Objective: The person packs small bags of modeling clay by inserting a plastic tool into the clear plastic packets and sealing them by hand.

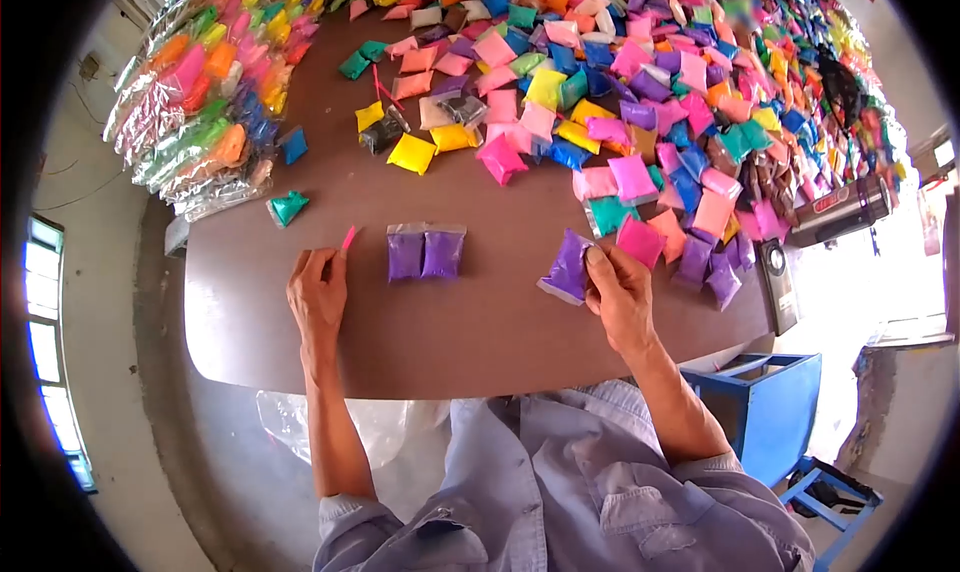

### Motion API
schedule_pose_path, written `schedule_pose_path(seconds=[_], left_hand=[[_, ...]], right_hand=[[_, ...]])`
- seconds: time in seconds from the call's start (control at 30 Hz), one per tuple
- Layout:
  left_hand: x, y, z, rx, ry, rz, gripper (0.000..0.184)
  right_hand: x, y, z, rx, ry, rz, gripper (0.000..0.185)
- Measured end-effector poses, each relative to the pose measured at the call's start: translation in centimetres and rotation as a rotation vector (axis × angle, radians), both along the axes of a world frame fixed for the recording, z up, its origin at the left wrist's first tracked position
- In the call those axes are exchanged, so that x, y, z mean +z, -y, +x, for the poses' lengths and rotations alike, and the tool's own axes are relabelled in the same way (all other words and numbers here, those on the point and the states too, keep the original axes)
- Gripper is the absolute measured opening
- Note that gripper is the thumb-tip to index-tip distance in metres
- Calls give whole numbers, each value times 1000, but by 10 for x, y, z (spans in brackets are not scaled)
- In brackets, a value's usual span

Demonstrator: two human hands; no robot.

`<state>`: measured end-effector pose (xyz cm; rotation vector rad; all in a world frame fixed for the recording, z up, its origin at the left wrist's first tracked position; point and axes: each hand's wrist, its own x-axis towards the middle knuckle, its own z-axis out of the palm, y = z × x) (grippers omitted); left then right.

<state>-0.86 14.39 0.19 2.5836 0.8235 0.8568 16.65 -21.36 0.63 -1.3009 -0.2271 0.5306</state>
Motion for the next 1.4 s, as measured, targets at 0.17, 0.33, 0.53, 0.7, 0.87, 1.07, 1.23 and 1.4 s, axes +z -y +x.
schedule_pose_path(seconds=[0.17,0.33,0.53,0.7,0.87,1.07,1.23,1.4], left_hand=[[13,31,-22,50,-36,-113,13],[39,105,-21,-47,145,-85,12],[37,215,51,-323,175,-604,28],[30,226,65,-403,78,-854,24],[30,217,55,-415,-84,-706,17],[31,216,53,-367,-152,-772,20],[24,224,54,-325,50,-973,26],[14,220,51,-362,60,-966,22]], right_hand=[[0,1,-7,31,-12,4,30],[-5,0,-7,38,101,35,32],[-6,4,-13,91,176,-3,31],[-7,17,-9,123,122,82,26],[-1,16,-9,178,82,150,27],[-4,19,-5,269,155,1,21],[-4,18,-6,177,151,-16,18],[2,23,-3,272,89,-67,18]])
